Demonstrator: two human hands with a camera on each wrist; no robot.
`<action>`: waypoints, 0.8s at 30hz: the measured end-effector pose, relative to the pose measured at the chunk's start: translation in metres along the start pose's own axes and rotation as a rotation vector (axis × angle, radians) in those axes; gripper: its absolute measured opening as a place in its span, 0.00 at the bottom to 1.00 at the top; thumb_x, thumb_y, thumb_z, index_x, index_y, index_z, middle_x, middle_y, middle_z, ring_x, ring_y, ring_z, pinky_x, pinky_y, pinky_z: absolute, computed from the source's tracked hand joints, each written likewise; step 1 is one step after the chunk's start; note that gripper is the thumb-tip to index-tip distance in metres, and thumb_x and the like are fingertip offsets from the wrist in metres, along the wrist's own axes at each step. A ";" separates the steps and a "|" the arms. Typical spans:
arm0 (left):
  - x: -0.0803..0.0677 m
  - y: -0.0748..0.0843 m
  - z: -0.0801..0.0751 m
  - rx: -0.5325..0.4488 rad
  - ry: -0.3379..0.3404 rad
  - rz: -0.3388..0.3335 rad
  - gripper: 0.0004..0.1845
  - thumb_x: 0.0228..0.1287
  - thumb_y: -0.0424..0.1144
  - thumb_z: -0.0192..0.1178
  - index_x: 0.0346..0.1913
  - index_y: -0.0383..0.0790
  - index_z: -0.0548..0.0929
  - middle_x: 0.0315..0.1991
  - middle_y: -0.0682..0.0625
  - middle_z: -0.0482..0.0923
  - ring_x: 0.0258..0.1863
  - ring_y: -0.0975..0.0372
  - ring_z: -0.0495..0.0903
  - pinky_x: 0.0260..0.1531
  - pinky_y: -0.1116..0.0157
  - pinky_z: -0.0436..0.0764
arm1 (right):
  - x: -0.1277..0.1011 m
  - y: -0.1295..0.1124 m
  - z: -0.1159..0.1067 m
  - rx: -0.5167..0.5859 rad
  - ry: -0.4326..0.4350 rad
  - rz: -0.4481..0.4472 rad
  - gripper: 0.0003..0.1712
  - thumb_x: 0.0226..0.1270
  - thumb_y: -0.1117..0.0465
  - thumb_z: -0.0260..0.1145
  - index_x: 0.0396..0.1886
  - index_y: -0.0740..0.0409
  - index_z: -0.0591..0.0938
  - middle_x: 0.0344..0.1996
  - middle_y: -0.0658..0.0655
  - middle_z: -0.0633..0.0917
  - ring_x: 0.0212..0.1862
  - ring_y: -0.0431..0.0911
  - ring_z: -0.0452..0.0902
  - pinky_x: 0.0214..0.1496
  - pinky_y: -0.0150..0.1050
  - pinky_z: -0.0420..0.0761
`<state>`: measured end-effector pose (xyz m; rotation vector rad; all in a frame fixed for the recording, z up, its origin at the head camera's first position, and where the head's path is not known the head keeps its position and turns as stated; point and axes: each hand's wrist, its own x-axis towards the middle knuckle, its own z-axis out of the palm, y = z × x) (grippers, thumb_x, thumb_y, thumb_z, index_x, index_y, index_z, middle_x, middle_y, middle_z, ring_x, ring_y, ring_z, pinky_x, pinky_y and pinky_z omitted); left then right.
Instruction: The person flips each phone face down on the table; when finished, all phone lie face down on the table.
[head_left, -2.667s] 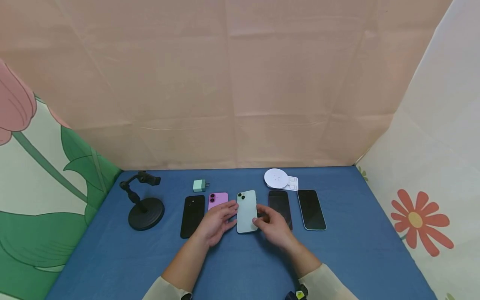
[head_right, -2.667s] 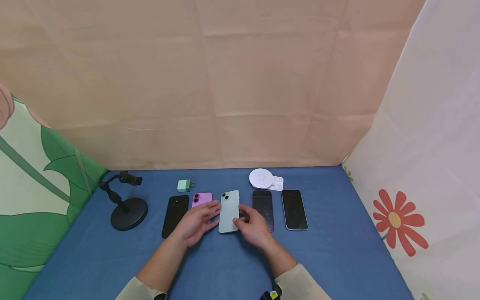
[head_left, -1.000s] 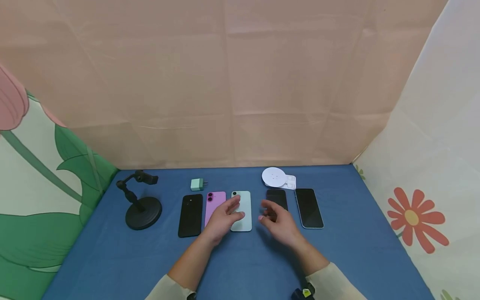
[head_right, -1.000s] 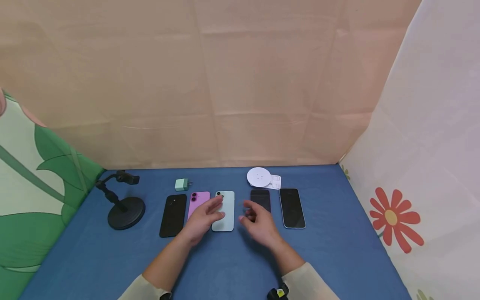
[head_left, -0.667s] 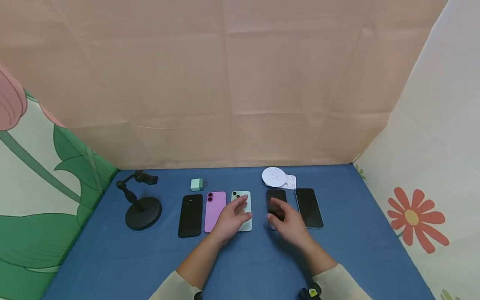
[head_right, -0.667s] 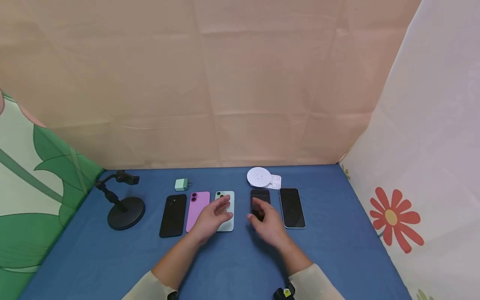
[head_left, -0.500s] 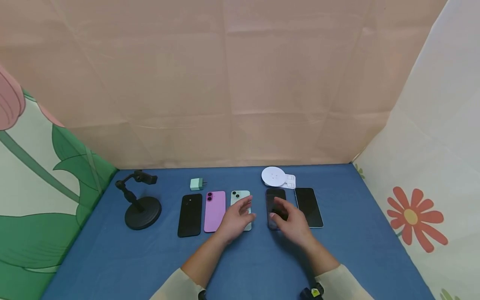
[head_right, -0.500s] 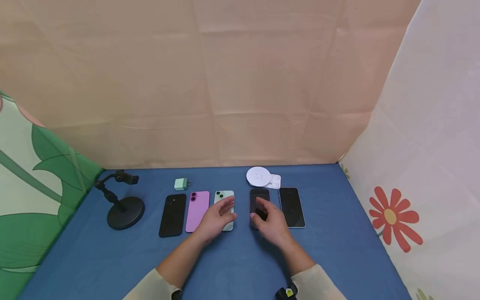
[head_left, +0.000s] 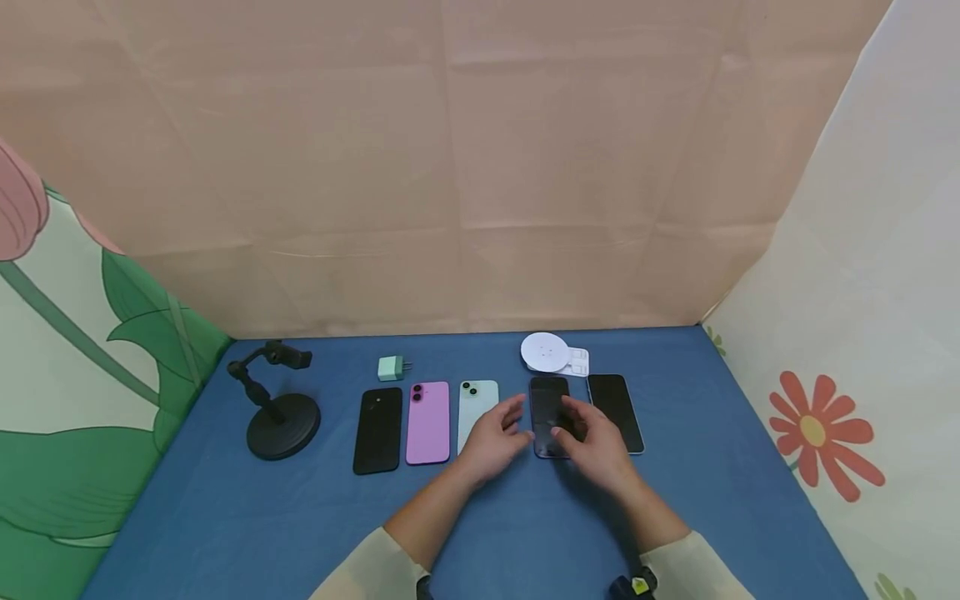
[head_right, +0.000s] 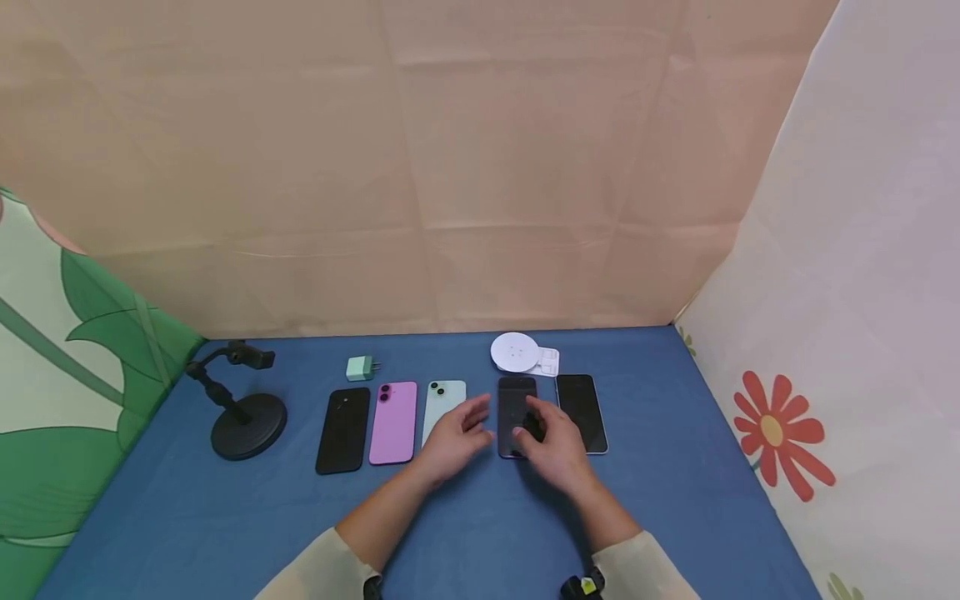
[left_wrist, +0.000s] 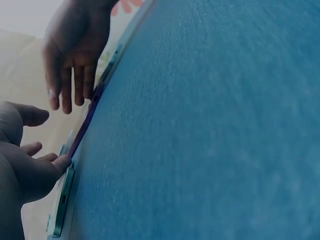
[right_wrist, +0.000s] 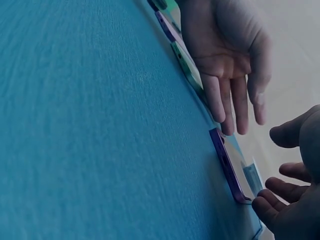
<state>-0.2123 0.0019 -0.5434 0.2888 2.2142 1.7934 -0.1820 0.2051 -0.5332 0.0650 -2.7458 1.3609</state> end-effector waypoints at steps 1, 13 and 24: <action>0.000 0.000 0.001 0.006 -0.002 -0.001 0.34 0.69 0.32 0.66 0.76 0.40 0.70 0.73 0.40 0.72 0.72 0.50 0.72 0.68 0.53 0.73 | 0.000 0.001 -0.001 -0.008 0.001 0.002 0.33 0.68 0.60 0.72 0.71 0.62 0.76 0.63 0.64 0.81 0.61 0.59 0.80 0.63 0.57 0.79; 0.004 0.005 0.012 0.057 -0.030 0.000 0.34 0.69 0.32 0.66 0.76 0.35 0.70 0.73 0.41 0.72 0.71 0.51 0.72 0.68 0.56 0.73 | -0.003 0.001 -0.005 -0.005 -0.013 0.038 0.34 0.69 0.61 0.72 0.73 0.63 0.74 0.65 0.67 0.78 0.59 0.62 0.83 0.58 0.56 0.83; 0.005 0.004 0.014 0.088 -0.038 -0.014 0.35 0.66 0.31 0.68 0.76 0.34 0.70 0.71 0.40 0.74 0.69 0.53 0.75 0.65 0.61 0.76 | -0.003 0.004 -0.004 0.022 0.002 0.124 0.35 0.70 0.59 0.70 0.74 0.61 0.73 0.59 0.71 0.83 0.55 0.62 0.85 0.52 0.55 0.86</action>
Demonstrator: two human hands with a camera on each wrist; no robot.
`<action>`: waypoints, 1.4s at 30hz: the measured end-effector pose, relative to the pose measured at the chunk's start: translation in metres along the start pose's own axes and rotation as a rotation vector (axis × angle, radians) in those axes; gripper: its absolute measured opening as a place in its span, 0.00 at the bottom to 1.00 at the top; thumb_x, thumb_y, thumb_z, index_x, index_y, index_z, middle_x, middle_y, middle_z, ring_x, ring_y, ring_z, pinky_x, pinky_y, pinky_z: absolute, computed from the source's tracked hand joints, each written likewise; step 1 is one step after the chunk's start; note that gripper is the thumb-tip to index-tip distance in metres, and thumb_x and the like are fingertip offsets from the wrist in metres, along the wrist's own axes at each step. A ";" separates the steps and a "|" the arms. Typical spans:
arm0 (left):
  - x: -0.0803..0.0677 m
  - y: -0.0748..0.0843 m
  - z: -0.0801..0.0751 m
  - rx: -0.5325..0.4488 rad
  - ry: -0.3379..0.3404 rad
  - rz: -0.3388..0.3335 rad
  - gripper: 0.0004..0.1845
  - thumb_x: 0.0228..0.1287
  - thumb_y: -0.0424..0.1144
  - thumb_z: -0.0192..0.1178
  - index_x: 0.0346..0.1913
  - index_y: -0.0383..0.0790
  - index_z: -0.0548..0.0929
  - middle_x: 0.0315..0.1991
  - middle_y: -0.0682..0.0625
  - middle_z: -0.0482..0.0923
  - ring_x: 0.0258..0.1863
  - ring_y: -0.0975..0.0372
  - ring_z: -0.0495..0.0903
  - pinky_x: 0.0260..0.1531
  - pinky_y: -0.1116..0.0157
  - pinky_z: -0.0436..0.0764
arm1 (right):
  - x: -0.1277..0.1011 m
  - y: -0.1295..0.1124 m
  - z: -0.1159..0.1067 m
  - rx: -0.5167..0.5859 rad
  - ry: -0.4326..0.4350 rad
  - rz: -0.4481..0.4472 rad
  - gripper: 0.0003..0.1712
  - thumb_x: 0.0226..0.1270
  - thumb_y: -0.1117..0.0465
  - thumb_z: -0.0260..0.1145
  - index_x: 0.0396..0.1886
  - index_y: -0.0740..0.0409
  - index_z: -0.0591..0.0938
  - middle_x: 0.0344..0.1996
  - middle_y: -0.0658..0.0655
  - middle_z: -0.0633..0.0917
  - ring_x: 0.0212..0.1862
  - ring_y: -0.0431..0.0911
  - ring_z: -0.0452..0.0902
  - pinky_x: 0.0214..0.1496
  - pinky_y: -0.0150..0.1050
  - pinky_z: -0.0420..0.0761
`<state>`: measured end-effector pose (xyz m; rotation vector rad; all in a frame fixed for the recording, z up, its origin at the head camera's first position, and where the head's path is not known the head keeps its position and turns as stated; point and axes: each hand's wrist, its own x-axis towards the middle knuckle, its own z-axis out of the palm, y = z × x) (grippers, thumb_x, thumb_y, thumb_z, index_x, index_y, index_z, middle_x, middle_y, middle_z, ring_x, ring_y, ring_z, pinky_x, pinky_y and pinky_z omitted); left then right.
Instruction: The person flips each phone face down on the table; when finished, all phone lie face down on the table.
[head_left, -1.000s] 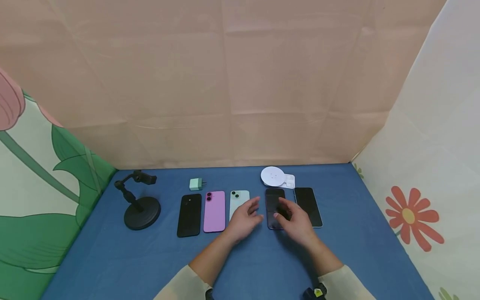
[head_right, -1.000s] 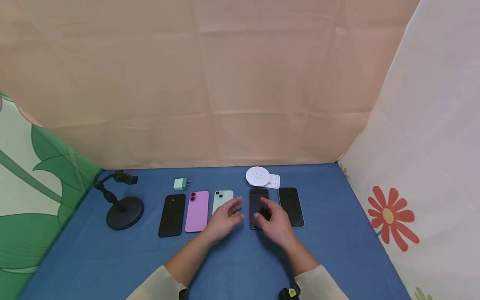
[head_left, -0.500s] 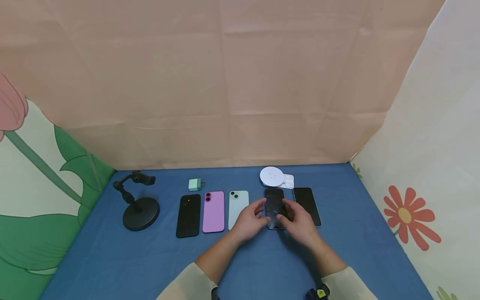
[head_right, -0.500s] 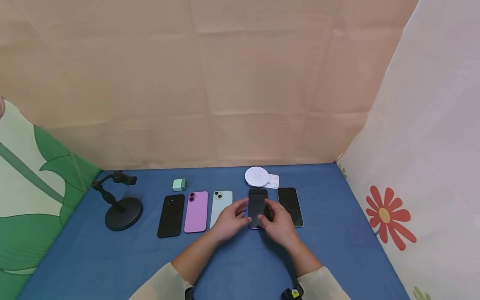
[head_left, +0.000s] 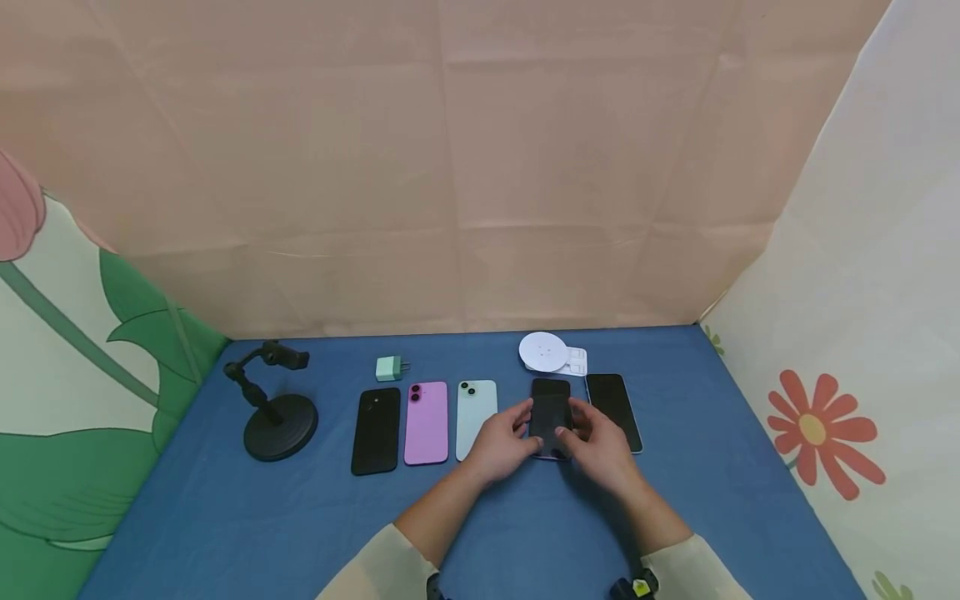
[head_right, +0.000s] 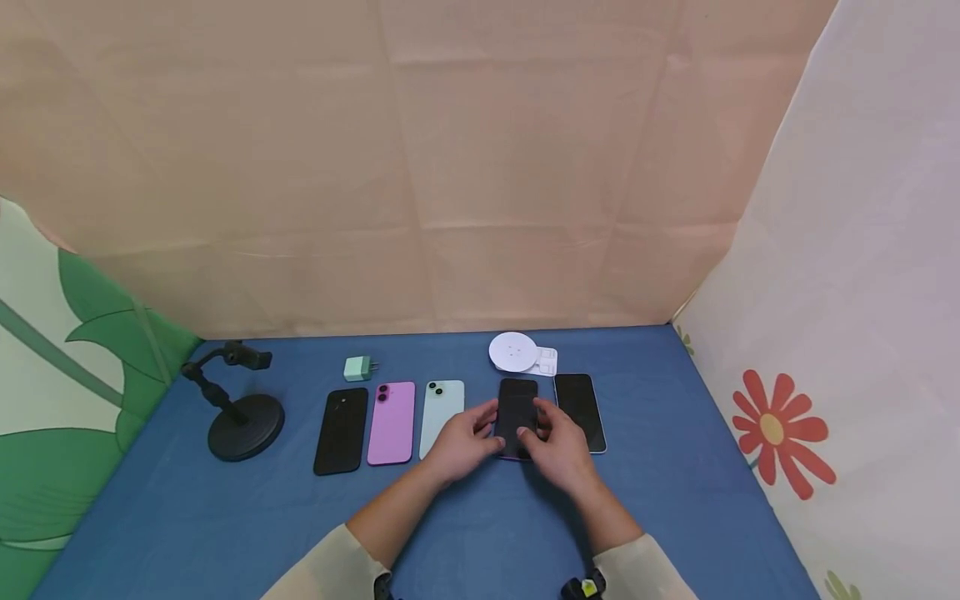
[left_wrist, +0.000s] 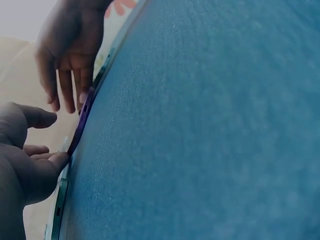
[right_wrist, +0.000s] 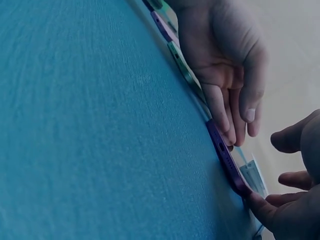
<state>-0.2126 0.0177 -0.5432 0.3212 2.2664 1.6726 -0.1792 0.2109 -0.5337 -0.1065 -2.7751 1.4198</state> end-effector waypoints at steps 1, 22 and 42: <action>0.000 0.000 0.000 0.006 0.000 -0.002 0.36 0.67 0.31 0.68 0.76 0.34 0.69 0.71 0.40 0.74 0.69 0.53 0.75 0.65 0.61 0.76 | 0.000 0.000 0.000 0.002 0.002 0.007 0.35 0.70 0.58 0.71 0.74 0.60 0.73 0.59 0.71 0.83 0.56 0.62 0.85 0.52 0.54 0.86; 0.000 0.002 0.002 0.193 -0.019 0.067 0.35 0.64 0.35 0.72 0.74 0.35 0.73 0.72 0.42 0.73 0.68 0.52 0.76 0.65 0.55 0.76 | -0.004 -0.016 -0.005 0.126 0.049 -0.049 0.32 0.71 0.59 0.71 0.72 0.60 0.75 0.63 0.67 0.82 0.59 0.62 0.83 0.60 0.57 0.82; -0.001 0.010 0.009 0.178 -0.078 0.089 0.31 0.66 0.34 0.69 0.72 0.36 0.76 0.72 0.44 0.73 0.70 0.54 0.73 0.69 0.57 0.73 | -0.007 -0.030 -0.009 0.279 0.029 -0.071 0.29 0.72 0.68 0.66 0.72 0.61 0.75 0.65 0.66 0.80 0.59 0.60 0.83 0.58 0.49 0.84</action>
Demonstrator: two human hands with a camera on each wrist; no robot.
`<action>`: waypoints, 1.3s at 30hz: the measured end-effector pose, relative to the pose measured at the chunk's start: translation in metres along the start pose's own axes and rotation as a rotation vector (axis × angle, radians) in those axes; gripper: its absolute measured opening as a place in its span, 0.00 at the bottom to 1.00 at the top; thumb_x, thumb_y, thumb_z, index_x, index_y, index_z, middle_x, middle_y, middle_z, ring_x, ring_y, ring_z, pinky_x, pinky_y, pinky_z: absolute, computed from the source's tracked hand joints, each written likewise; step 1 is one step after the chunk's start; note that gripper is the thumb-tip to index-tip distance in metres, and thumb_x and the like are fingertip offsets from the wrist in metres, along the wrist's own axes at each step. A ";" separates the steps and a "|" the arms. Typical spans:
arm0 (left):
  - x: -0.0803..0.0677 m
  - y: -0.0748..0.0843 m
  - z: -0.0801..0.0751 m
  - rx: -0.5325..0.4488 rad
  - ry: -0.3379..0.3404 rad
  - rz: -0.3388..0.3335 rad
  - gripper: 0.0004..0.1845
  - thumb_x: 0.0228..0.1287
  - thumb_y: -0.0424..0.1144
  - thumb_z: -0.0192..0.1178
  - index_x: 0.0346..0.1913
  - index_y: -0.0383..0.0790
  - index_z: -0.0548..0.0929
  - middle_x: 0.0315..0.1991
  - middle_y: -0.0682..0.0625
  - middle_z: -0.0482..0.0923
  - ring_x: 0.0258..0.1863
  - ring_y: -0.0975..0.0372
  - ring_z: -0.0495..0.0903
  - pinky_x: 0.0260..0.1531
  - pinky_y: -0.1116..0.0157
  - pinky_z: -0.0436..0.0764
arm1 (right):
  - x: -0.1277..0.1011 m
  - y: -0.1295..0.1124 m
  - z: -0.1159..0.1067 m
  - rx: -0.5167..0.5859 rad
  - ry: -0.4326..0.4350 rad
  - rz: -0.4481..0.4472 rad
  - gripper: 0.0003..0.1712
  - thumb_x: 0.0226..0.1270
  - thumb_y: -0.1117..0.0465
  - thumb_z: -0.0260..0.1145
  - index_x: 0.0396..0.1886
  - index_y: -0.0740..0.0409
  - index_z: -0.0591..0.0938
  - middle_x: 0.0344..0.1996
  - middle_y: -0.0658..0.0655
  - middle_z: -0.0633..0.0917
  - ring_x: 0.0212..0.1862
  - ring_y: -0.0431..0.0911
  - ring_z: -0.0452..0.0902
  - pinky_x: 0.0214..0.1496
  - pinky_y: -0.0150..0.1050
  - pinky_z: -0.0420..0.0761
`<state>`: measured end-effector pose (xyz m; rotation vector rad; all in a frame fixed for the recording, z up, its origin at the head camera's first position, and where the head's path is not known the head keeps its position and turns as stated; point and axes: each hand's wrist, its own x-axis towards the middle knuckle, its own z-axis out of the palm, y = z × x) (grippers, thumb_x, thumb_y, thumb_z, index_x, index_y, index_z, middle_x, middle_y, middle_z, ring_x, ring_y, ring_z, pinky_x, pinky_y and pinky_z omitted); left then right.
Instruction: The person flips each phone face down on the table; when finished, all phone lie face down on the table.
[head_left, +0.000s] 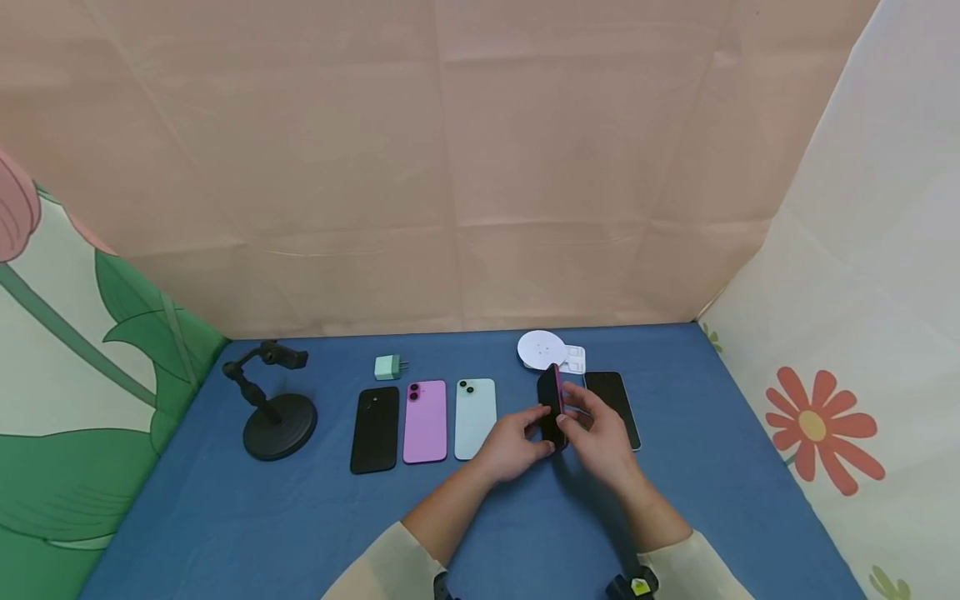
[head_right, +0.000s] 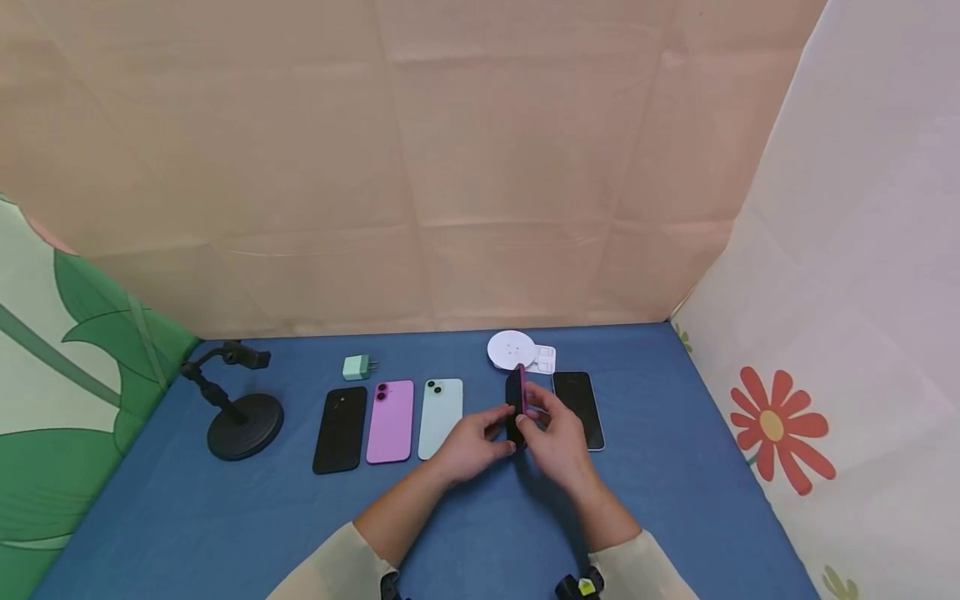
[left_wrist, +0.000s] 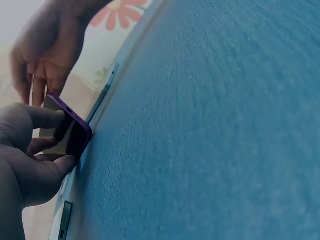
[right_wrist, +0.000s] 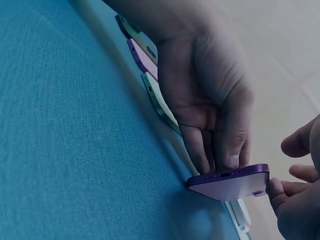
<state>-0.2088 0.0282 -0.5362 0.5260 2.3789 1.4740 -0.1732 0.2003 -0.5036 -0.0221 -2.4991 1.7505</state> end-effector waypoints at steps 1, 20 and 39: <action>0.000 0.000 0.000 -0.010 -0.001 -0.003 0.31 0.66 0.33 0.69 0.72 0.36 0.76 0.72 0.45 0.73 0.70 0.55 0.73 0.69 0.58 0.73 | 0.000 0.000 0.000 0.005 0.000 -0.002 0.29 0.72 0.68 0.66 0.72 0.61 0.75 0.65 0.66 0.80 0.59 0.60 0.83 0.58 0.49 0.84; 0.003 0.007 -0.017 -0.182 0.072 -0.027 0.26 0.72 0.40 0.67 0.71 0.48 0.79 0.60 0.48 0.84 0.61 0.55 0.81 0.59 0.54 0.82 | 0.004 0.001 0.014 0.082 -0.033 -0.053 0.27 0.72 0.72 0.64 0.70 0.65 0.76 0.64 0.65 0.81 0.63 0.59 0.79 0.62 0.47 0.82; -0.004 0.007 -0.031 -0.163 0.102 -0.069 0.26 0.71 0.39 0.68 0.71 0.49 0.79 0.64 0.47 0.81 0.61 0.54 0.82 0.59 0.54 0.82 | 0.008 0.017 0.031 0.033 -0.058 -0.026 0.24 0.75 0.68 0.63 0.68 0.66 0.77 0.62 0.64 0.82 0.62 0.58 0.79 0.66 0.58 0.77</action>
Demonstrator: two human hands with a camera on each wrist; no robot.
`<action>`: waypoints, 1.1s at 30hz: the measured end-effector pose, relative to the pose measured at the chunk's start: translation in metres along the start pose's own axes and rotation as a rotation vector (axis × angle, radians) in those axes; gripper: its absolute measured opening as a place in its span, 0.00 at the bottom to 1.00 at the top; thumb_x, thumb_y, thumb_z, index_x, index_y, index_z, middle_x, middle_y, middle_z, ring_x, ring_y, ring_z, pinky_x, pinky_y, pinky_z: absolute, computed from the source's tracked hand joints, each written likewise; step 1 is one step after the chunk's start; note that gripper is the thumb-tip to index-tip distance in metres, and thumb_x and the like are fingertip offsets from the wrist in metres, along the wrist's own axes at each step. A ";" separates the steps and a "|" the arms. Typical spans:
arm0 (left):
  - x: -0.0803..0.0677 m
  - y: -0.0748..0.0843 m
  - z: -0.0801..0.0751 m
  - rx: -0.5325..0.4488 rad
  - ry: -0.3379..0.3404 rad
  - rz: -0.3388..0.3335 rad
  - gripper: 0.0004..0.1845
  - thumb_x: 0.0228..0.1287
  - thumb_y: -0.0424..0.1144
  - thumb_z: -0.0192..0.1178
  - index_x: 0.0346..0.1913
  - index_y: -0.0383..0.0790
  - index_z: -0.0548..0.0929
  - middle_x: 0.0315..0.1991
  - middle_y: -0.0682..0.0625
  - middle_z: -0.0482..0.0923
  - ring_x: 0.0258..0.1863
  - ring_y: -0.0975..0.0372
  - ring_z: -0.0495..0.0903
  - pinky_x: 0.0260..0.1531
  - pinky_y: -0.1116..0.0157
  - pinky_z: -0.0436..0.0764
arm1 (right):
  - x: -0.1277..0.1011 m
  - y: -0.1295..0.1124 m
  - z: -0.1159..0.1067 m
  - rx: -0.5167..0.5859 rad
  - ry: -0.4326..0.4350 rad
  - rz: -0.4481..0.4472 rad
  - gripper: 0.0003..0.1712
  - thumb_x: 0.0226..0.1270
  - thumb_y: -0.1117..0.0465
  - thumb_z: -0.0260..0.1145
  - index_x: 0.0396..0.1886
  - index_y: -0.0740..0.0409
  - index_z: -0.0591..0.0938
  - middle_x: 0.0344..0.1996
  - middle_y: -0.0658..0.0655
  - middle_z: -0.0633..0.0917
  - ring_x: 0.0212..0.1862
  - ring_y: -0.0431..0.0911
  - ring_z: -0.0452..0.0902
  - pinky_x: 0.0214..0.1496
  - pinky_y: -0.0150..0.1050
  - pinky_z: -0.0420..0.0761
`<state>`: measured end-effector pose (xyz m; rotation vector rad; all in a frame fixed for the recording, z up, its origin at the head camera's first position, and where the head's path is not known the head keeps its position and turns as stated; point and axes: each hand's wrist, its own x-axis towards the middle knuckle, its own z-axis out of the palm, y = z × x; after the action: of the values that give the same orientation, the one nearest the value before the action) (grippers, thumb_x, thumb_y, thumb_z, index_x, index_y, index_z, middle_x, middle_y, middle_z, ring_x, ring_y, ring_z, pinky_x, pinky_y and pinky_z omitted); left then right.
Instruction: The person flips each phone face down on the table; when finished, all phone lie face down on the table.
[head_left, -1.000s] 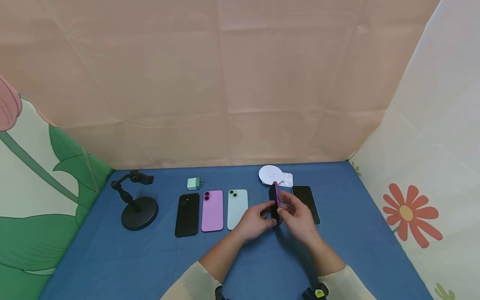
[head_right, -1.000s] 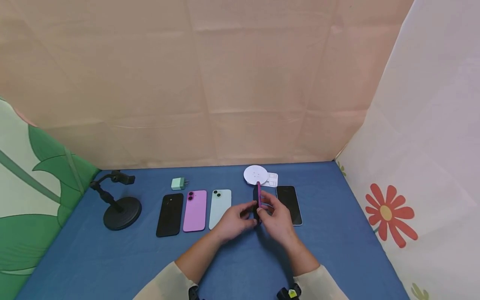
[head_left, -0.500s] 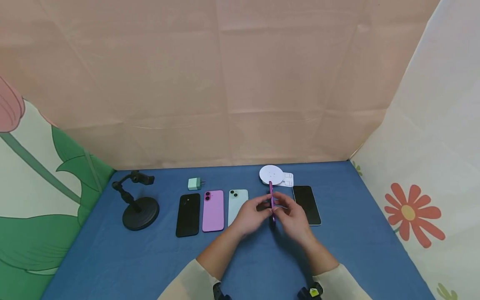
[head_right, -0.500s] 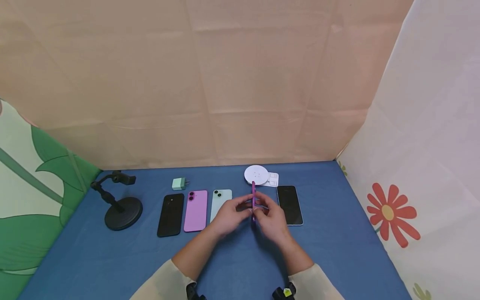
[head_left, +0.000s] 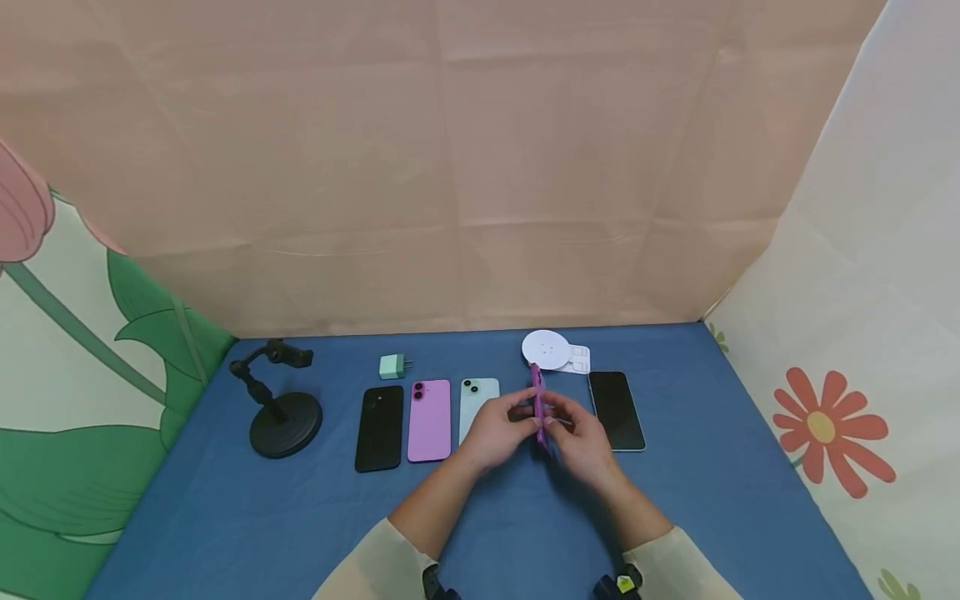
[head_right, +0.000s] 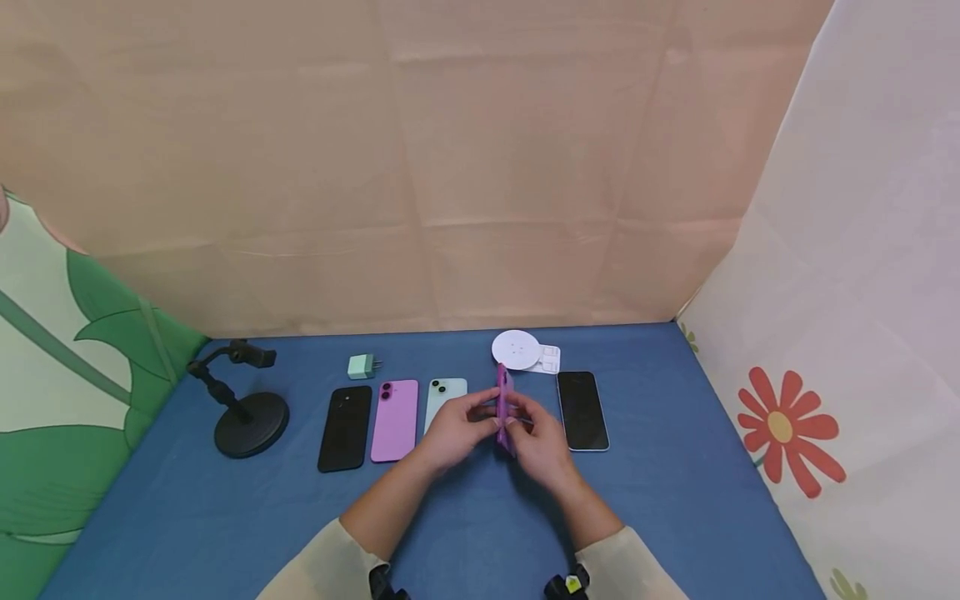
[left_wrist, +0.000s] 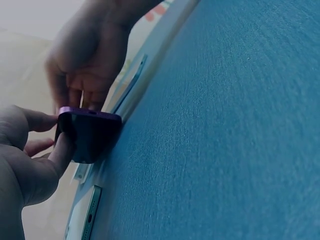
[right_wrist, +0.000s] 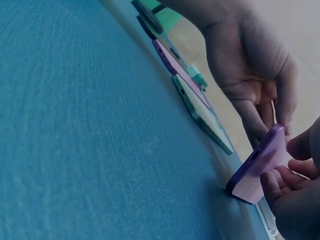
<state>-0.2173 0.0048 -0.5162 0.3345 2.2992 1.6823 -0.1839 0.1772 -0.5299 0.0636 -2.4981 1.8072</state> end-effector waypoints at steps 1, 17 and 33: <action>0.000 0.000 0.000 -0.002 0.001 -0.001 0.26 0.71 0.38 0.68 0.71 0.48 0.79 0.63 0.47 0.82 0.61 0.54 0.82 0.59 0.54 0.82 | 0.000 0.001 0.000 -0.013 -0.002 0.004 0.23 0.75 0.68 0.63 0.68 0.66 0.78 0.61 0.64 0.83 0.61 0.58 0.79 0.66 0.58 0.77; -0.004 -0.009 -0.010 -0.011 0.003 -0.027 0.27 0.70 0.35 0.67 0.71 0.43 0.78 0.61 0.45 0.83 0.59 0.55 0.83 0.56 0.55 0.84 | 0.001 0.008 0.005 -0.118 -0.039 0.047 0.24 0.74 0.68 0.63 0.68 0.64 0.78 0.58 0.64 0.84 0.59 0.57 0.81 0.61 0.56 0.82; -0.010 -0.017 -0.018 -0.053 0.022 -0.072 0.27 0.69 0.30 0.66 0.71 0.37 0.78 0.55 0.43 0.85 0.54 0.56 0.84 0.53 0.58 0.85 | 0.000 0.007 0.006 -0.126 -0.064 0.072 0.26 0.74 0.67 0.63 0.70 0.65 0.76 0.65 0.65 0.80 0.63 0.59 0.79 0.64 0.54 0.80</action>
<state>-0.2147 -0.0191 -0.5261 0.2204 2.2498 1.7165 -0.1843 0.1740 -0.5385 0.0262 -2.6856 1.6946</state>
